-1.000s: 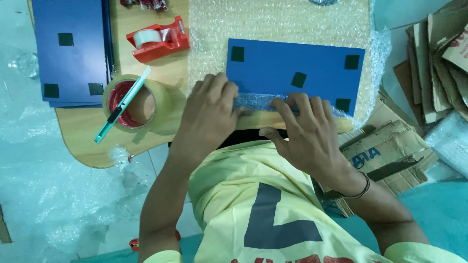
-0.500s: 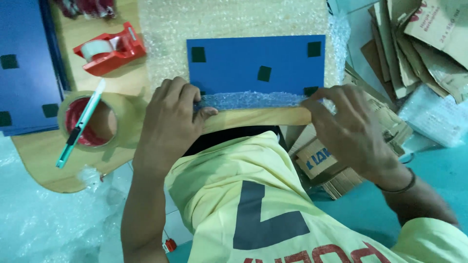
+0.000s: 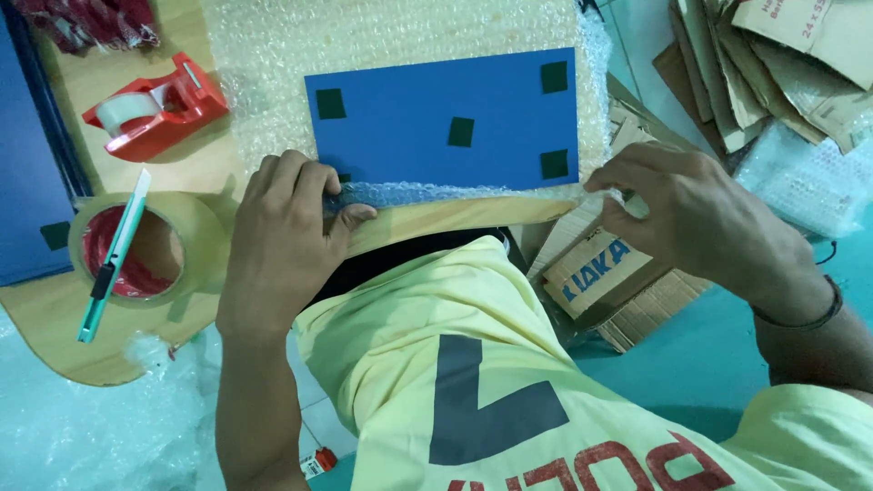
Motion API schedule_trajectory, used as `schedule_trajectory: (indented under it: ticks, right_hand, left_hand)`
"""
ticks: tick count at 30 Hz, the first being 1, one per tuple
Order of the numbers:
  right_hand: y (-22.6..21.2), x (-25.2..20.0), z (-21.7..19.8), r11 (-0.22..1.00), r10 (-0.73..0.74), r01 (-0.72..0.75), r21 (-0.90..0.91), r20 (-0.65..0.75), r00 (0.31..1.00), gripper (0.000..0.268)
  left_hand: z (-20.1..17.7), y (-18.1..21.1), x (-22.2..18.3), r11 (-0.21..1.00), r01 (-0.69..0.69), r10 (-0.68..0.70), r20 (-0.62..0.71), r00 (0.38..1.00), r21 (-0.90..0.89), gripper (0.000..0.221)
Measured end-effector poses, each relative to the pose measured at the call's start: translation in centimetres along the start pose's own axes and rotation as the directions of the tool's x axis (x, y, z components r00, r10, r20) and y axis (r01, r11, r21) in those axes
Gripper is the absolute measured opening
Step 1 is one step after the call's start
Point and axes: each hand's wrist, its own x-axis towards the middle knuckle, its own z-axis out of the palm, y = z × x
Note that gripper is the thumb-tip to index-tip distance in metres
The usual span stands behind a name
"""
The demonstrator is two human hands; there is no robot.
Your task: The person wipes a blue rectangular panel with a cloth, then wraps it in bubble wrap and secures it with tape using a dispenser and scissors.
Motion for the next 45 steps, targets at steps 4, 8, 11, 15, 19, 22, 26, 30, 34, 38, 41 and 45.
schedule_trajectory:
  ticks: [4,8,11,15,19,22,26,30,34,38,41,45]
  right_hand:
    - [2.7,-0.2,2.1,0.810,-0.264,0.224,-0.542,0.004,0.965,0.015]
    - [2.7,0.2,0.4,0.999,-0.047,0.046,-0.029,-0.037,0.998,0.015]
    - [3.5,0.3,0.2,0.995,-0.093,0.095,0.034,-0.036,0.995,0.018]
    - [5.1,0.7,0.3,0.965,-0.226,0.242,0.100,-0.151,0.962,0.013]
    - [7.0,1.5,1.4,0.973,-0.161,0.173,0.151,-0.089,0.983,0.010]
    - [6.2,2.2,0.9,0.975,0.040,-0.037,0.217,-0.006,0.999,0.019]
    - [5.6,2.1,0.2,0.973,0.152,-0.153,0.172,0.019,0.988,0.025]
    - [6.9,1.3,1.7,0.979,-0.202,0.188,-0.074,-0.304,0.931,0.031]
    - [2.9,1.3,4.2,0.912,-0.369,0.217,-0.349,-0.462,0.807,0.063]
    - [1.2,2.2,3.4,0.928,-0.286,0.176,-0.329,-0.324,0.902,0.058]
    - [2.0,2.9,2.9,0.975,-0.217,0.222,-0.021,-0.308,0.926,0.031]
    - [2.0,3.9,1.1,0.967,-0.131,0.163,0.194,-0.168,0.977,0.020]
  left_hand:
    - [0.1,-0.1,-0.1,1.000,-0.006,0.006,0.011,1.000,0.023,0.036]
    - [0.1,-0.1,-0.1,1.000,-0.011,0.011,0.001,1.000,0.015,0.037]
    - [0.1,-0.1,0.0,1.000,-0.006,0.006,-0.004,1.000,-0.007,0.039]
    - [0.1,-0.2,0.0,1.000,0.005,-0.005,0.018,1.000,0.009,0.040]
    - [0.3,-0.5,-0.1,1.000,-0.006,0.006,0.020,1.000,0.020,0.040]
    - [0.1,-0.2,0.0,1.000,0.008,-0.008,0.025,1.000,-0.007,0.040]
    - [0.1,-0.2,0.1,1.000,0.013,-0.013,0.030,0.999,0.018,0.040]
    - [0.2,-0.2,0.1,1.000,0.020,-0.020,0.041,0.999,0.015,0.042]
    - [0.0,-0.1,0.2,1.000,0.002,-0.002,0.028,1.000,0.002,0.038]
    - [0.3,-0.4,0.1,0.999,0.031,-0.033,0.052,0.998,0.042,0.038]
    - [0.3,-0.6,0.0,0.999,0.017,-0.019,0.050,0.999,0.038,0.038]
    - [0.3,-0.6,-0.1,0.999,0.015,-0.018,0.058,0.998,0.041,0.037]
